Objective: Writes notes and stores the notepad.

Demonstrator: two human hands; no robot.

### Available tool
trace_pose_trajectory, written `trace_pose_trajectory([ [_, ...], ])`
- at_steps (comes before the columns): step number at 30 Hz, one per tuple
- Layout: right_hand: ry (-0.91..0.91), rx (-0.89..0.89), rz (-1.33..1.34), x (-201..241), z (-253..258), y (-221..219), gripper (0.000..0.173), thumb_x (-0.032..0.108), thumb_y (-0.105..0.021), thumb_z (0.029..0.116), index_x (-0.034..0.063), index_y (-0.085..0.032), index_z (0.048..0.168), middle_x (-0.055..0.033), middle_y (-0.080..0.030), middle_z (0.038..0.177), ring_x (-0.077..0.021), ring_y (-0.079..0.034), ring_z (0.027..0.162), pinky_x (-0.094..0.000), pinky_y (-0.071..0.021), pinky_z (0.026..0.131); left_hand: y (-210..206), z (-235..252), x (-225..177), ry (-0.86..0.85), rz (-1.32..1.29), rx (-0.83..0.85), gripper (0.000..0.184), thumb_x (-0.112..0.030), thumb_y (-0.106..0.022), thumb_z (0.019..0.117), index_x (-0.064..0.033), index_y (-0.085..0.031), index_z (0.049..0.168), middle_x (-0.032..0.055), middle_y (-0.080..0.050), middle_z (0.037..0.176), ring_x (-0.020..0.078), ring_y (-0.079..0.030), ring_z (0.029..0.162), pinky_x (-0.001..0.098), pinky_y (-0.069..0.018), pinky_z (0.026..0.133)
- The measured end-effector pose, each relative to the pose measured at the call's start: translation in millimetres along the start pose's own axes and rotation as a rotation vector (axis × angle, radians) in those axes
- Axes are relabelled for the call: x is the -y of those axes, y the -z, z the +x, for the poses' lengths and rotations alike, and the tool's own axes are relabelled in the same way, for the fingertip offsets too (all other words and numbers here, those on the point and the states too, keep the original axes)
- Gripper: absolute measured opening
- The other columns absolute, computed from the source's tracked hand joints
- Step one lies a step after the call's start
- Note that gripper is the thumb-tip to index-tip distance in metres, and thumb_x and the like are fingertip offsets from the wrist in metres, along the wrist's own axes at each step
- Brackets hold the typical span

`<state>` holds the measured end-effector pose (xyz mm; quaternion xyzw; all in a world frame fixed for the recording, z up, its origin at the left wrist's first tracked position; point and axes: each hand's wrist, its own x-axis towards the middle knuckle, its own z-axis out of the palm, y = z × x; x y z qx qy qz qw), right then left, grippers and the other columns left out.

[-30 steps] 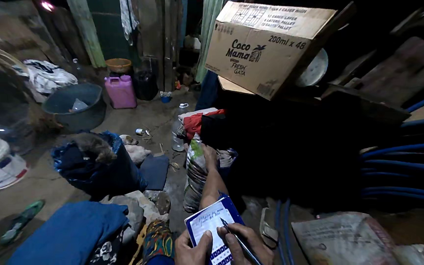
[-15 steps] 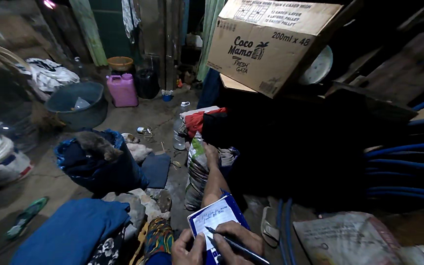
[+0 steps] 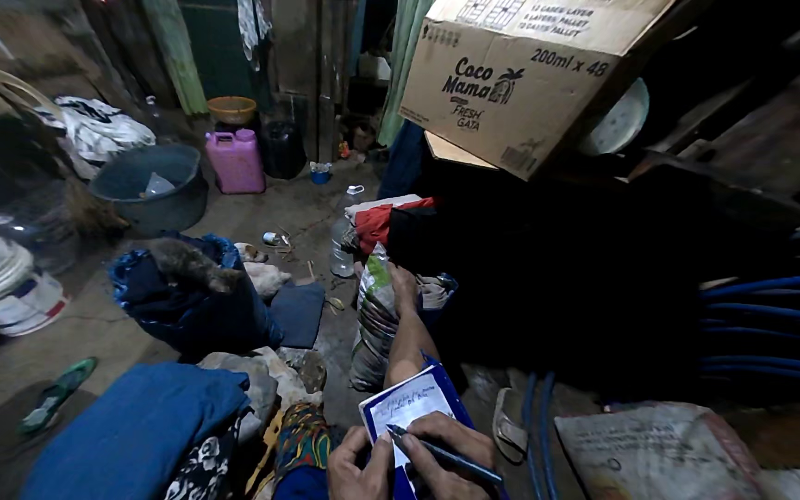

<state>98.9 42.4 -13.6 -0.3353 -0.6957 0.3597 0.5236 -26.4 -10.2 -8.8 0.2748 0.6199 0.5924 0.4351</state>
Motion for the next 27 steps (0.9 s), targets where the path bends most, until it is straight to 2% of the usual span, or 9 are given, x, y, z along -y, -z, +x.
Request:
trace_pose_trajectory([
  [27, 0.067, 0.01, -0.081, -3.6, 0.1, -3.3, 0.006, 0.009, -0.075, 0.0887, 0.0045, -0.074, 0.086, -0.0027, -0.073, 0.082, -0.0063, -0.069, 0.075, -0.0198, -0.0598, 0.067, 0.1, -0.3, 4.5, -0.014, -0.039, -0.004, 0.013, -0.001, -0.064, 0.091, -0.0013, -0.074, 0.083, 0.0059, -0.069, 0.077, 0.0121, -0.066, 0.067, 0.0285, -0.0577, 0.064],
])
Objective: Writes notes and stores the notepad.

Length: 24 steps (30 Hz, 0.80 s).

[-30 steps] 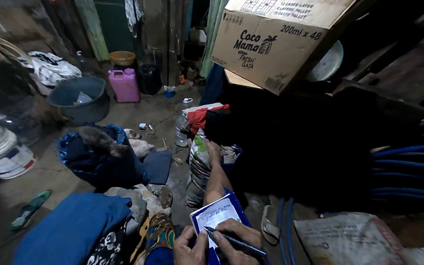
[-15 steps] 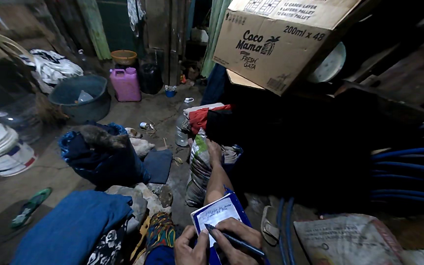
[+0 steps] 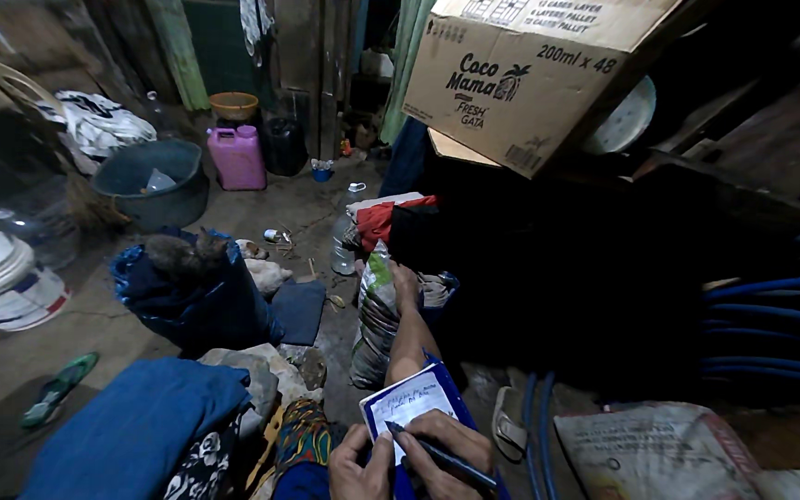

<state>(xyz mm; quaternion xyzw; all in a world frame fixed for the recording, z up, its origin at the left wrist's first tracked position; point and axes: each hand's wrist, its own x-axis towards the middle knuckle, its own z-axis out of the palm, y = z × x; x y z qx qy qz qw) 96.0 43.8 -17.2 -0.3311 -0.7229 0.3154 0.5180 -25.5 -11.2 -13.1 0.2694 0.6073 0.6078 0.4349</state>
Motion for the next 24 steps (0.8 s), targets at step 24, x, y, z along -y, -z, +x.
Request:
trace_pose_trajectory([
  [24, -0.037, -0.019, 0.007, 1.9, -2.7, -1.0, 0.008, 0.011, -0.074, 0.0888, 0.0048, -0.074, 0.084, -0.002, -0.073, 0.079, -0.0055, -0.069, 0.07, -0.0199, -0.0596, 0.063, -0.9, 0.0, -1.2, 0.001, -0.011, -0.009, 0.014, -0.001, -0.064, 0.0906, -0.0012, -0.073, 0.08, 0.0062, -0.069, 0.076, 0.0119, -0.065, 0.066, 0.0273, -0.057, 0.063],
])
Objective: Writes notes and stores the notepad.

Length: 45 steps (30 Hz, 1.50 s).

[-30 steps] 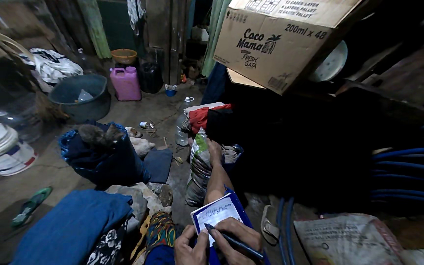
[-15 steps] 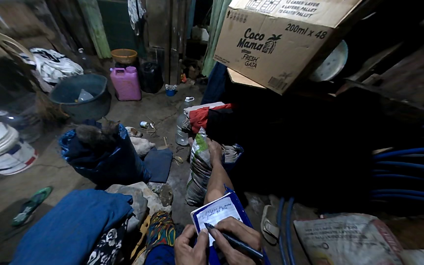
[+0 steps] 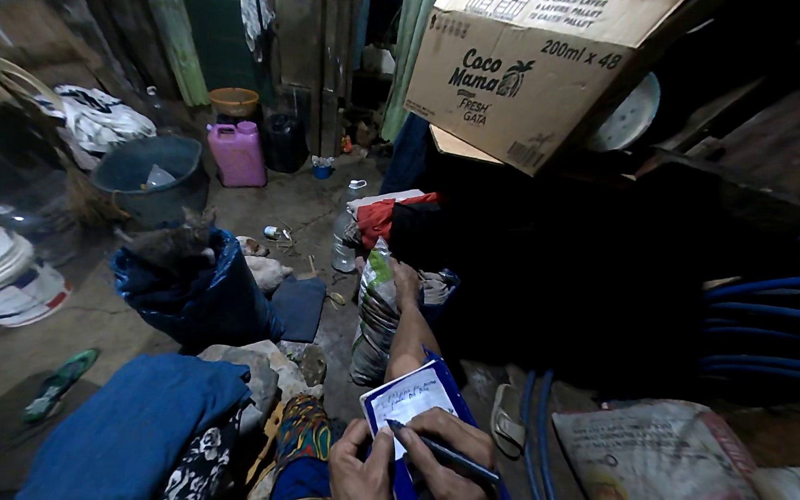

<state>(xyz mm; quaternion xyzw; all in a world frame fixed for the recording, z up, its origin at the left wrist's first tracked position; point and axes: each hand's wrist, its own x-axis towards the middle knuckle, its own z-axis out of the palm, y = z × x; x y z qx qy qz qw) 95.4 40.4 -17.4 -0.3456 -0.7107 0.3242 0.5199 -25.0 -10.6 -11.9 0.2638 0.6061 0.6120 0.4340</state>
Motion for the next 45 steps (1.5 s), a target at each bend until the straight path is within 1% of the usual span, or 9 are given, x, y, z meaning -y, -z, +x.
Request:
trace_pose_trajectory([
  [4, -0.006, -0.035, 0.005, 0, -2, 0, 0.008, 0.011, -0.074, 0.0891, 0.0048, -0.074, 0.084, -0.0018, -0.072, 0.079, -0.0056, -0.069, 0.07, -0.0201, -0.0597, 0.064, 1, 0, -2, 0.019, 0.017, 0.007, 0.013, -0.002, -0.064, 0.0912, -0.0018, -0.073, 0.081, 0.0059, -0.069, 0.078, 0.0121, -0.066, 0.068, 0.0283, -0.0577, 0.065],
  [7, -0.026, -0.084, 0.037, 1, -3, 1, 0.008, 0.011, -0.074, 0.0893, 0.0048, -0.074, 0.085, -0.002, -0.072, 0.08, -0.0058, -0.069, 0.072, -0.0202, -0.06, 0.065, 1, 1, 0, 0.03, 0.001, 0.015, 0.014, -0.002, -0.063, 0.0911, -0.0014, -0.074, 0.082, 0.007, -0.07, 0.077, 0.0134, -0.067, 0.066, 0.0296, -0.0585, 0.063],
  [13, -0.144, -0.081, 0.17, 9, 9, 11, 0.003, 0.007, -0.074, 0.0882, 0.0039, -0.074, 0.088, -0.0013, -0.072, 0.079, -0.0057, -0.067, 0.067, -0.0211, -0.0587, 0.061, 1, 1, -2, 0.06, -0.002, 0.012, 0.014, -0.002, -0.063, 0.0915, -0.0012, -0.074, 0.082, 0.0075, -0.07, 0.076, 0.0144, -0.067, 0.064, 0.0309, -0.0589, 0.062],
  [16, -0.088, -0.095, 0.093, 3, 6, 11, 0.004, 0.01, -0.075, 0.0887, 0.006, -0.074, 0.088, -0.0001, -0.073, 0.08, -0.0044, -0.068, 0.07, -0.0197, -0.0594, 0.064, 1, 1, -4, 0.068, 0.017, 0.01, 0.015, -0.002, -0.063, 0.0917, -0.0021, -0.074, 0.081, 0.0066, -0.07, 0.076, 0.0139, -0.067, 0.064, 0.0303, -0.0588, 0.062],
  [19, -0.003, -0.065, 0.06, -3, 3, 9, 0.008, 0.013, -0.074, 0.0895, 0.0062, -0.073, 0.085, -0.001, -0.073, 0.081, -0.0049, -0.069, 0.074, -0.0191, -0.0595, 0.067, 1, 1, -2, 0.06, 0.019, -0.001, 0.015, -0.002, -0.063, 0.091, -0.0023, -0.074, 0.081, 0.0065, -0.07, 0.076, 0.0134, -0.067, 0.065, 0.0302, -0.0588, 0.063],
  [25, 0.018, -0.042, 0.073, -6, 3, 9, 0.006, 0.011, -0.075, 0.0885, 0.0052, -0.075, 0.087, -0.0021, -0.074, 0.084, -0.0062, -0.071, 0.078, -0.0201, -0.0609, 0.071, 0, 0, -2, 0.037, 0.008, -0.002, 0.014, -0.001, -0.063, 0.0904, -0.0018, -0.073, 0.081, 0.0071, -0.069, 0.076, 0.0139, -0.067, 0.065, 0.0302, -0.0584, 0.062],
  [35, 0.0, -0.014, 0.066, -4, 2, 9, 0.006, 0.012, -0.076, 0.0888, 0.0054, -0.075, 0.088, -0.0026, -0.075, 0.085, -0.0066, -0.071, 0.077, -0.0209, -0.0613, 0.07, 1, 0, -1, 0.028, 0.013, -0.002, 0.014, -0.001, -0.063, 0.0904, -0.0016, -0.074, 0.081, 0.0069, -0.07, 0.077, 0.0136, -0.066, 0.066, 0.03, -0.0582, 0.062],
  [41, 0.004, 0.003, 0.054, -6, 2, 7, 0.007, 0.012, -0.076, 0.0886, 0.0053, -0.076, 0.087, -0.002, -0.075, 0.083, -0.0061, -0.07, 0.074, -0.0207, -0.0611, 0.068, 0, -1, -1, 0.012, 0.024, -0.012, 0.013, -0.002, -0.064, 0.0897, -0.0021, -0.074, 0.081, 0.0064, -0.069, 0.077, 0.0133, -0.066, 0.065, 0.0295, -0.0578, 0.062],
  [45, -0.003, -0.026, 0.05, -6, 1, 7, 0.007, 0.012, -0.075, 0.0893, 0.0048, -0.075, 0.086, -0.0025, -0.074, 0.082, -0.0067, -0.07, 0.071, -0.021, -0.0609, 0.065, 0, -1, -2, 0.015, 0.031, -0.014, 0.014, -0.002, -0.063, 0.09, -0.0023, -0.074, 0.081, 0.0061, -0.069, 0.077, 0.0131, -0.066, 0.066, 0.0292, -0.0581, 0.062],
])
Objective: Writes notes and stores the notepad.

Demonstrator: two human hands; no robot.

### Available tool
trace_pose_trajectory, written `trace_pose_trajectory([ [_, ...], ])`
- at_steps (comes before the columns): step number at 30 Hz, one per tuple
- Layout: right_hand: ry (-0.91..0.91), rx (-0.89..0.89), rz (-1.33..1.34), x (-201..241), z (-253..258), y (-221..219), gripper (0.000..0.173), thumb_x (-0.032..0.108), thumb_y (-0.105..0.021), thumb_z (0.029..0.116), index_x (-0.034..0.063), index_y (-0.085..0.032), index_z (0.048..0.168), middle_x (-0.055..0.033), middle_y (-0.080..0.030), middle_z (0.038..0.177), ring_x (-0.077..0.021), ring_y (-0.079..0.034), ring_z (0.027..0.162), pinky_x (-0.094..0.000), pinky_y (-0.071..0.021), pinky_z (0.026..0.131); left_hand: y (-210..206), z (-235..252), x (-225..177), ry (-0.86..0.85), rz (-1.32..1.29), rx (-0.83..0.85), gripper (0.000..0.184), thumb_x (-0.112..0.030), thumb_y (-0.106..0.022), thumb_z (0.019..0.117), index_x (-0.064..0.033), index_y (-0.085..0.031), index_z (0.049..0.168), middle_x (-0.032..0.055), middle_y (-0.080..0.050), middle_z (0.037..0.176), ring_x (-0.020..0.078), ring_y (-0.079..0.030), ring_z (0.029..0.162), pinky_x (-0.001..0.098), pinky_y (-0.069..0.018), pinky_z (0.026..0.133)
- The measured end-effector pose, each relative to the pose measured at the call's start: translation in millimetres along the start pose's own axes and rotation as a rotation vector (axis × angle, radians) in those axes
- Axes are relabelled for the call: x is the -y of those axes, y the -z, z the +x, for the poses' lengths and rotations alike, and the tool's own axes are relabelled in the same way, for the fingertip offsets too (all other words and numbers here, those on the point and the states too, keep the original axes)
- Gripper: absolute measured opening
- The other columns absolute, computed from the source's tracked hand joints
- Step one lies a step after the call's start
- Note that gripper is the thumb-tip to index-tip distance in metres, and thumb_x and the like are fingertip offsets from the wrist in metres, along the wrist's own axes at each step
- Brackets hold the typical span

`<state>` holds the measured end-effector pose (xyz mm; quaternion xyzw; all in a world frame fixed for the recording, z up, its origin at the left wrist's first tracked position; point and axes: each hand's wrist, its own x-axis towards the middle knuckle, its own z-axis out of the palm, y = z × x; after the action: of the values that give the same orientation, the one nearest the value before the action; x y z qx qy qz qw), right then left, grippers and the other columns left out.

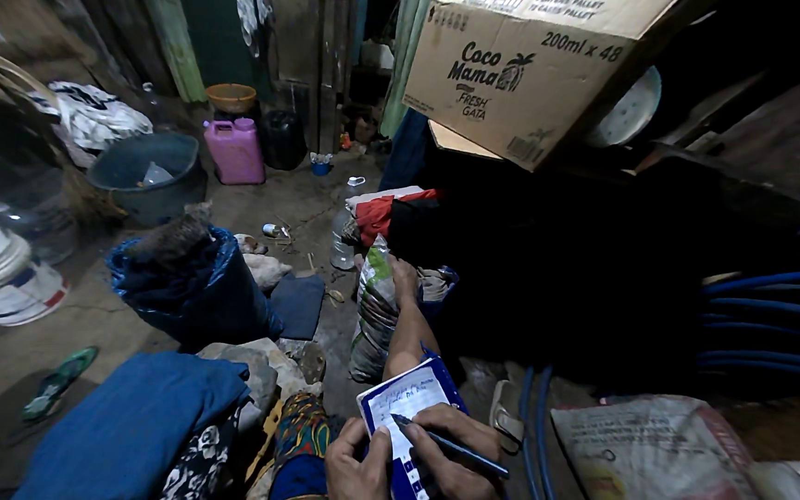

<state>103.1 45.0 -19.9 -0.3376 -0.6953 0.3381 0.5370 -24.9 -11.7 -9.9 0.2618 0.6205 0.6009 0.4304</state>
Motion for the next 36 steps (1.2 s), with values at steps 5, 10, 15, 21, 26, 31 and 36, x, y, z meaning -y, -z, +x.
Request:
trace_pose_trajectory([
  [5, 0.004, -0.029, 0.003, 0.6, 0.1, -0.7, 0.005, 0.01, -0.076, 0.0887, 0.0051, -0.075, 0.088, -0.0025, -0.075, 0.084, -0.0068, -0.071, 0.075, -0.0208, -0.0613, 0.068, 0.0, 0.4, 0.9, 0.012, -0.01, 0.001, 0.013, -0.002, -0.064, 0.0905, -0.0015, -0.074, 0.082, 0.0069, -0.07, 0.078, 0.0137, -0.067, 0.066, 0.0299, -0.0588, 0.062],
  [10, -0.004, -0.089, -0.023, -0.5, -2.6, -2.3, 0.007, 0.012, -0.075, 0.0892, 0.0058, -0.074, 0.086, -0.0013, -0.072, 0.081, -0.0058, -0.069, 0.07, -0.0203, -0.0605, 0.063, 0.9, 0.4, 0.5, 0.025, -0.006, 0.002, 0.014, -0.001, -0.064, 0.0905, -0.0022, -0.073, 0.081, 0.0065, -0.069, 0.076, 0.0135, -0.066, 0.064, 0.0296, -0.0579, 0.061],
  [15, 0.011, -0.055, -0.033, -0.2, -2.4, -0.3, 0.008, 0.013, -0.074, 0.0896, 0.0057, -0.074, 0.086, -0.0016, -0.073, 0.08, -0.0057, -0.069, 0.072, -0.0198, -0.0599, 0.064, 0.7, 0.5, 1.1, 0.026, -0.019, 0.006, 0.014, -0.001, -0.063, 0.0905, -0.0016, -0.074, 0.081, 0.007, -0.069, 0.076, 0.0135, -0.066, 0.064, 0.0293, -0.0579, 0.061],
  [21, 0.016, -0.057, -0.021, 0.3, -1.1, -1.1, 0.007, 0.011, -0.076, 0.0878, 0.005, -0.074, 0.086, -0.0018, -0.074, 0.082, -0.0052, -0.07, 0.074, -0.0193, -0.0605, 0.067, 0.2, -0.3, -2.8, 0.021, -0.006, -0.001, 0.013, -0.002, -0.064, 0.0902, -0.002, -0.074, 0.082, 0.0064, -0.07, 0.077, 0.0128, -0.067, 0.066, 0.0292, -0.0584, 0.063],
  [26, 0.012, -0.052, -0.021, -1.2, -1.4, -1.0, 0.007, 0.011, -0.076, 0.0877, 0.0046, -0.075, 0.086, -0.0021, -0.074, 0.081, -0.0056, -0.069, 0.071, -0.0194, -0.0602, 0.064, -0.6, -0.7, -2.4, 0.013, -0.017, -0.004, 0.013, -0.001, -0.063, 0.0898, -0.0017, -0.074, 0.082, 0.0062, -0.07, 0.077, 0.0128, -0.067, 0.067, 0.0285, -0.0582, 0.063],
  [31, 0.009, -0.05, -0.042, -2.3, -1.7, -1.9, 0.007, 0.012, -0.075, 0.0884, 0.0052, -0.075, 0.085, -0.0017, -0.074, 0.08, -0.0054, -0.069, 0.071, -0.0196, -0.0602, 0.064, -0.5, -0.5, -1.0, 0.009, -0.014, -0.009, 0.013, -0.001, -0.064, 0.0896, -0.002, -0.074, 0.082, 0.0065, -0.07, 0.077, 0.0133, -0.067, 0.067, 0.0289, -0.0586, 0.064],
  [36, 0.027, -0.048, -0.037, -4.2, -1.5, -1.8, 0.009, 0.013, -0.075, 0.0885, 0.0052, -0.074, 0.084, -0.0016, -0.073, 0.079, -0.0051, -0.069, 0.069, -0.0192, -0.0598, 0.063, -1.0, -0.1, -0.1, -0.003, -0.014, -0.007, 0.013, -0.001, -0.064, 0.0897, -0.0018, -0.074, 0.082, 0.0067, -0.07, 0.078, 0.0136, -0.067, 0.068, 0.0292, -0.0591, 0.065],
])
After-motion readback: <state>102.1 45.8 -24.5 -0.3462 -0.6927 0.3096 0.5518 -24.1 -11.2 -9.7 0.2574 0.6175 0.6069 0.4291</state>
